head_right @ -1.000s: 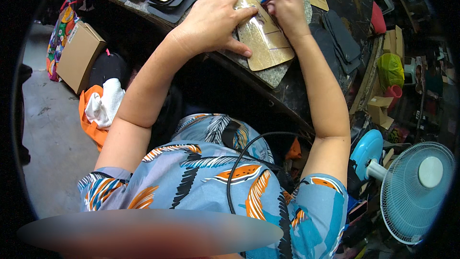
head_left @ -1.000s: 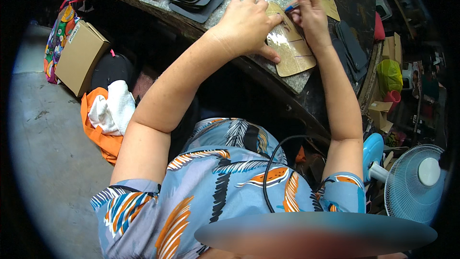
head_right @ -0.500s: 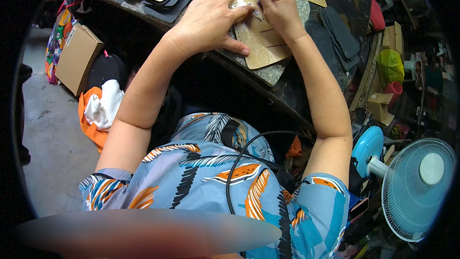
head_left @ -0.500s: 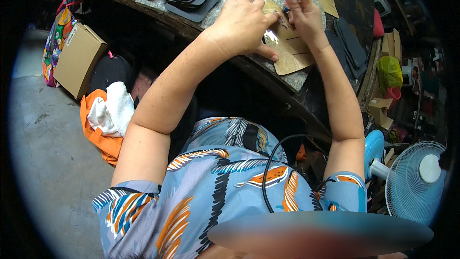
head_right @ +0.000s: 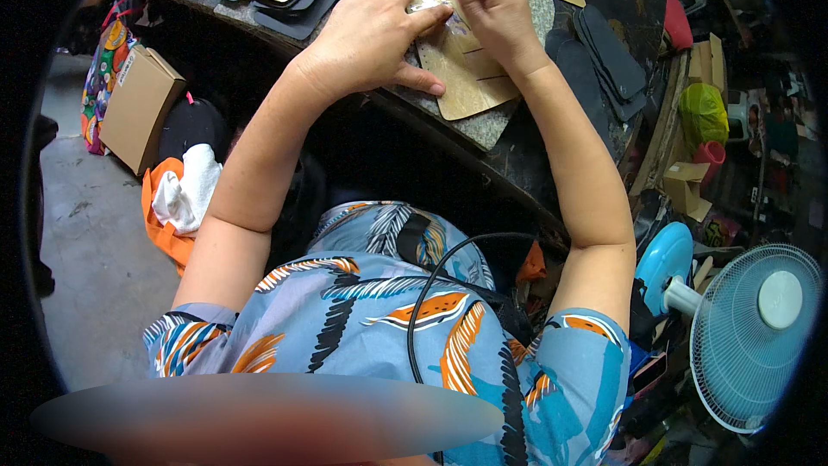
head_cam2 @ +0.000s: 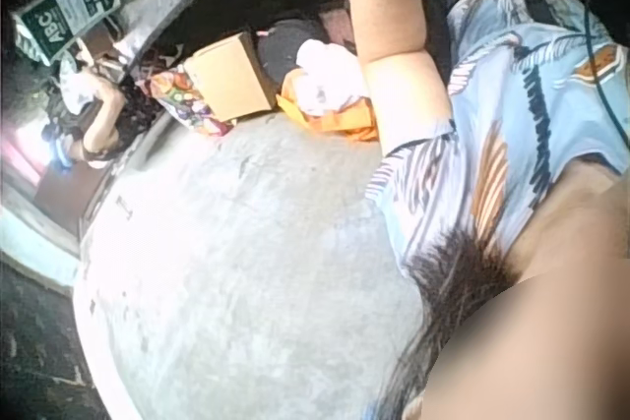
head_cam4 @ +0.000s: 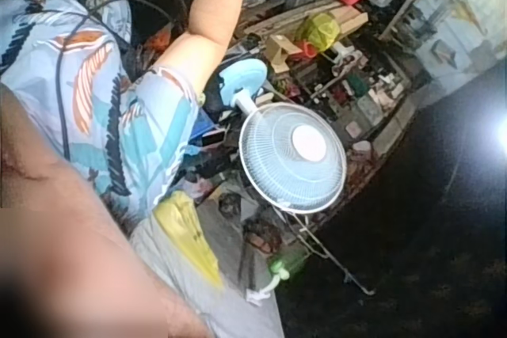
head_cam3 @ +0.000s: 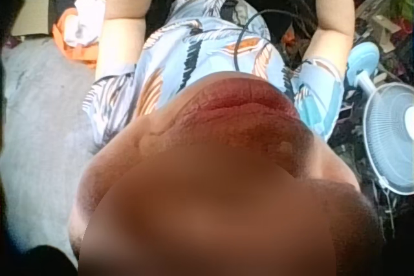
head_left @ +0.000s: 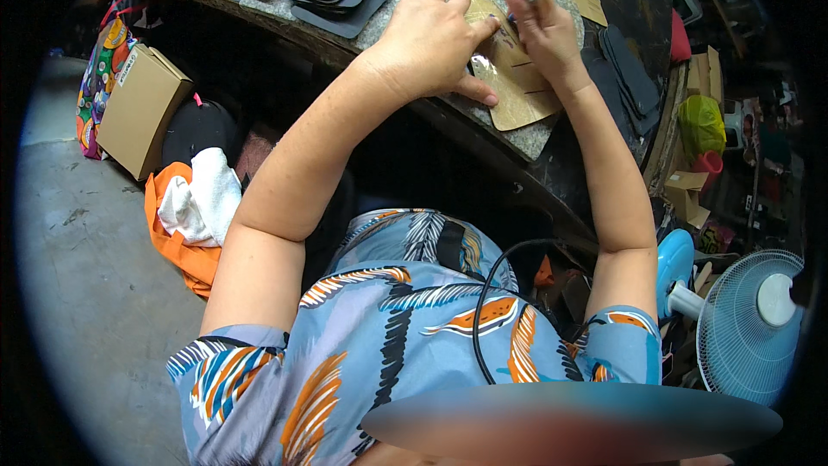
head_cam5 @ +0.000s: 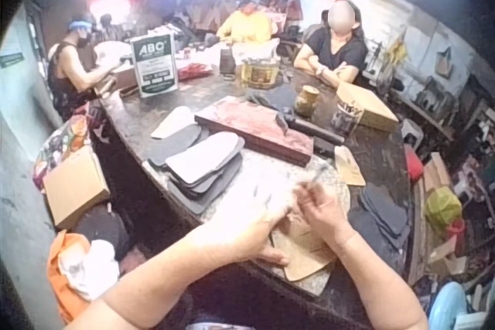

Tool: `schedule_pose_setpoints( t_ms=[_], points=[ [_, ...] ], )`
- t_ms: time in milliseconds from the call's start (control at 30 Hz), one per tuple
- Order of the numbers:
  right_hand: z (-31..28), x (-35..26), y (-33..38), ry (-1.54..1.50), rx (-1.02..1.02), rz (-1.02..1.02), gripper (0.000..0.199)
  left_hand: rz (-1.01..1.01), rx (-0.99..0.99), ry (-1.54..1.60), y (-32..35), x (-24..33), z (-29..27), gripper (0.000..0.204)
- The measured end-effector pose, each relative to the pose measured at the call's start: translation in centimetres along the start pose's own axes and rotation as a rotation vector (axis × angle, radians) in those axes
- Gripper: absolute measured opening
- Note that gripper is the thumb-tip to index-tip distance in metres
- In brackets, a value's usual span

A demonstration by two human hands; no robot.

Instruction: The person marks lines and numbers on shoe sole templates and corresponding black insole pieces using a blue pen. They repeatedly align the template on the insole, draw lines, and write identifiers before moving to the next piece.

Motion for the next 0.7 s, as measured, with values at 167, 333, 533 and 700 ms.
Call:
schedule_pose_setpoints(
  t_ms=[167, 333, 533, 700],
  points=[
    [-0.2, 0.8, 0.1, -0.768, 0.279, 0.523, 0.012, -0.005, 0.023, -0.013, -0.1, 0.0, 0.0, 0.083],
    [0.0, 0.5, 0.1, -0.08, 0.069, -0.006, 0.018, -0.001, 0.019, 0.01, 0.0, 0.0, 0.1, 0.083],
    [-0.7, 1.5, 0.6, -0.544, 0.112, 0.296, 0.016, -0.003, 0.015, -0.019, 0.0, 0.1, 0.1, 0.085],
    [-0.5, 1.3, 0.9, -0.522, 0.211, 0.469, 0.015, 0.004, 0.018, -0.013, 0.0, 0.0, 0.0, 0.086]
  ],
)
Point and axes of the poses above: each hand's wrist, its own y-axis away from the middle knuckle, its own z-axis out of the palm, x = y × z, the point moved 1 cm from there along -y, towards the middle knuckle, and after that the axes turned 8 degrees about -y, right-handed, at the moved point
